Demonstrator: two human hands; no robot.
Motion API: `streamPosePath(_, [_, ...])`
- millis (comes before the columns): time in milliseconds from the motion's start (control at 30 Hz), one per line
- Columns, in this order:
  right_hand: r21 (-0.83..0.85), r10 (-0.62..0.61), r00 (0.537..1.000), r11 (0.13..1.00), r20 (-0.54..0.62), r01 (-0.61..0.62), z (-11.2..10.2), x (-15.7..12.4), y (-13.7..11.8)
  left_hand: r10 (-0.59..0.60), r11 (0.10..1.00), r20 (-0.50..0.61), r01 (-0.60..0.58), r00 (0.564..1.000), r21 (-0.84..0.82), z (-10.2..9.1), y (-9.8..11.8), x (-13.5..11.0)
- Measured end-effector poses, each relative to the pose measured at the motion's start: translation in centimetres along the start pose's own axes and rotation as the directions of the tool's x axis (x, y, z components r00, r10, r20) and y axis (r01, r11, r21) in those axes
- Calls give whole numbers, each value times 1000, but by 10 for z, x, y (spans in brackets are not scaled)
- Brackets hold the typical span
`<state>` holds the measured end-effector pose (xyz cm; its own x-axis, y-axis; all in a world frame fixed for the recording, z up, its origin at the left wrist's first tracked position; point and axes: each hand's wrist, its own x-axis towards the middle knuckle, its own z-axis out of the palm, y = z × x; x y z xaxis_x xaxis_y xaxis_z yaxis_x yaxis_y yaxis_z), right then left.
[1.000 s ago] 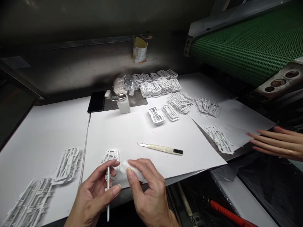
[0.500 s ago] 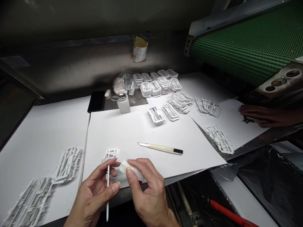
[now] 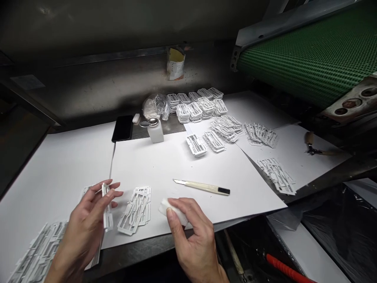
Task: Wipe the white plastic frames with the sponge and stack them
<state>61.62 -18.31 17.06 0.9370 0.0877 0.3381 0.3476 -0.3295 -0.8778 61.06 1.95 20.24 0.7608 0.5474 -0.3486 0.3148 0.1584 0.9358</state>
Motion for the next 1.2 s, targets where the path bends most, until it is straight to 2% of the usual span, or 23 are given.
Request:
streamPosePath(100, [-19,1,1000,1000,-15,-1,-1,-1,2,-92,992,47,96,995,-87,-3,-1,3])
streamPosePath(167, [-22,-2,1000,1000,-16,2,-1,-3,2,-113,985,55,119,992,-127,-2,-4,0])
streamPosePath(300, [-24,-11,1000,1000,-12,11,-1,-4,3,-70,984,48,77,996,-158,-1,-8,-6])
streamPosePath(433, [-26,-14,1000,1000,-7,14,1,-2,3,-5,982,-6,4,1000,-188,2,-8,-7])
streamPosePath(633, [-27,-14,1000,1000,0,14,2,-2,0,-39,971,2,39,999,-235,5,-8,-9])
streamPosePath(867, [-25,-9,1000,1000,12,9,4,-1,1,1,972,-29,-8,1000,-237,3,-8,-10])
streamPosePath(1100, [-41,-14,1000,999,-4,14,5,0,1,32,980,-39,-39,999,-194,3,-9,-13])
streamPosePath(1200, [-48,-17,1000,999,-4,16,3,0,0,140,990,-55,-139,989,32,0,-10,-3])
